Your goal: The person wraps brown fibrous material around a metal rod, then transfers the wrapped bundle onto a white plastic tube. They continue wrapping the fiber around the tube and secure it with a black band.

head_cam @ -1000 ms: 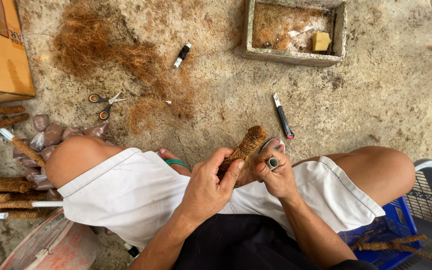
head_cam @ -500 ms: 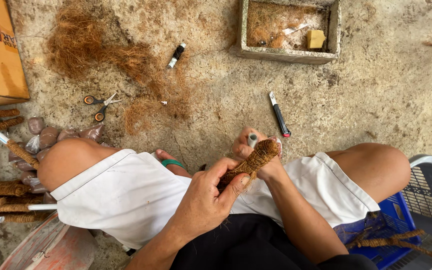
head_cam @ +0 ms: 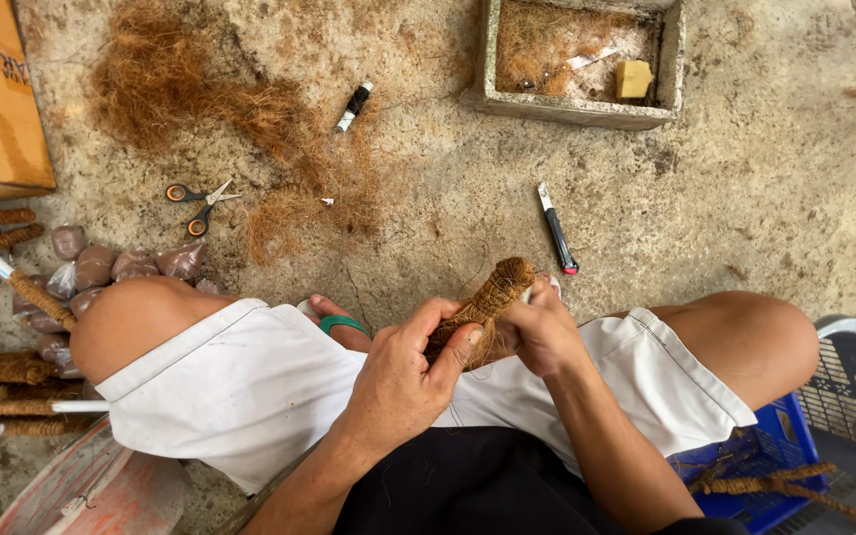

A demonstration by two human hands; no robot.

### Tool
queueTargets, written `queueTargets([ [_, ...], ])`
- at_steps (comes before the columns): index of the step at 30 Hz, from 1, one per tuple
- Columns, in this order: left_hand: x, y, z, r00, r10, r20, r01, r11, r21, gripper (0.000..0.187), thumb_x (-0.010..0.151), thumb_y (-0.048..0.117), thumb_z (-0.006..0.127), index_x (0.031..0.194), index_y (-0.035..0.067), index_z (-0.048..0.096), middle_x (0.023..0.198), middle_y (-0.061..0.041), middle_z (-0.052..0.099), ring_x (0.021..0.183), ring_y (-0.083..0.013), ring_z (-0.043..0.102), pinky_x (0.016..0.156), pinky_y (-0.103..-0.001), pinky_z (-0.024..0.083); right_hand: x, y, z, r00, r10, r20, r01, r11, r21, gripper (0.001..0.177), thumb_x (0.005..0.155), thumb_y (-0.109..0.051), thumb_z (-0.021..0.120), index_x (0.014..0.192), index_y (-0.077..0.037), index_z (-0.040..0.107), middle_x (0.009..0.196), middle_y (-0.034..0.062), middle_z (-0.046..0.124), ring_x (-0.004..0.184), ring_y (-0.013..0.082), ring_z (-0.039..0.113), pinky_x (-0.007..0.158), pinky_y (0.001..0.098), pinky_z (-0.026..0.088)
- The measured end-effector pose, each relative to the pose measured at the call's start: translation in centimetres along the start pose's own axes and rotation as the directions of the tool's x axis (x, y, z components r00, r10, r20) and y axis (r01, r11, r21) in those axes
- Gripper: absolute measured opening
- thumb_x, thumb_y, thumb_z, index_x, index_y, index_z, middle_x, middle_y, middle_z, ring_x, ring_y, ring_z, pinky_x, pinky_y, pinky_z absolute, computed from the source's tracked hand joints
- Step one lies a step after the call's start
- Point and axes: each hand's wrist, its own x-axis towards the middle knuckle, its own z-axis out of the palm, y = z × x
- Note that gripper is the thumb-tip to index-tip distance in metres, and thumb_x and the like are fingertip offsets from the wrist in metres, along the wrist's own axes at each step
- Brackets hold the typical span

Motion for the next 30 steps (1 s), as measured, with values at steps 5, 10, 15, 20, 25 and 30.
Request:
queueTargets([
  [5,0.8,-0.3,0.4,0.999,0.009,-0.052,-0.004,0.995,0.101,0.022,0.097,0.019,0.069,0.111,0.002,0.065,0.083,-0.015,0.076,0.067,-0.0292,0.077,0.057,-0.040,0.056,-3.7,0.2,-0.3,0.940,-0.341,0.017,0.335,0.911,-0.238,0.023,0.096,-0.008,0.073,0.086,-0.011,0.053,0.081,-0.0015,0.063,0.066,0.0074,0.053,0.055,0.0266,0.043],
  [10,0.9,-0.3,0.6,0.994,0.044,-0.096,-0.024,0.980,0.198,0.024,0.096,0.021,0.070,0.111,0.003,0.066,0.090,-0.017,0.077,0.075,-0.0340,0.077,0.062,-0.043,0.057,-5.4,-3.5,1.3,0.798,-0.519,0.306,0.582,0.533,-0.614,0.026,0.089,-0.004,0.078,0.085,-0.010,0.053,0.075,0.0003,0.063,0.061,0.0125,0.055,0.055,0.0275,0.044],
  [15,1.3,-0.3,0.6,0.981,0.138,-0.133,-0.107,0.970,0.217,0.024,0.096,0.020,0.070,0.113,0.003,0.066,0.096,-0.019,0.076,0.079,-0.0360,0.076,0.064,-0.044,0.058,-5.6,-10.4,3.4,0.679,-0.325,0.659,0.729,0.194,-0.656,0.024,0.078,-0.007,0.079,0.090,-0.008,0.058,0.080,0.0038,0.072,0.070,0.0244,0.071,0.062,0.0368,0.054],
  [20,1.5,-0.7,0.6,0.969,0.189,-0.157,-0.127,0.932,0.341,0.024,0.096,0.019,0.072,0.112,0.004,0.065,0.090,-0.019,0.076,0.077,-0.0380,0.075,0.063,-0.047,0.058,-6.3,-14.0,6.4,0.711,-0.153,0.687,0.702,0.094,-0.706,0.018,0.079,-0.013,0.080,0.091,-0.013,0.067,0.080,0.0016,0.074,0.068,0.0242,0.073,0.059,0.0406,0.055],
  [25,1.1,-1.3,1.0,0.937,0.312,-0.158,-0.239,0.900,0.365,0.032,0.098,0.019,0.071,0.121,0.002,0.059,0.090,-0.019,0.075,0.075,-0.0356,0.075,0.060,-0.044,0.058,-6.3,-15.9,7.8,0.564,-0.078,0.822,0.821,-0.060,-0.568,0.026,0.067,-0.018,0.078,0.088,-0.010,0.065,0.079,0.0050,0.068,0.073,0.0272,0.070,0.061,0.0421,0.054],
  [30,0.1,-2.4,1.5,0.895,0.441,-0.066,-0.388,0.844,0.371,0.028,0.097,0.020,0.072,0.113,0.003,0.057,0.087,-0.016,0.071,0.074,-0.0347,0.074,0.060,-0.042,0.058,-5.2,-17.5,9.0,0.365,-0.008,0.931,0.886,-0.304,-0.350,0.030,0.075,-0.031,0.077,0.079,-0.008,0.059,0.072,0.0045,0.063,0.069,0.0239,0.068,0.060,0.0418,0.054],
])
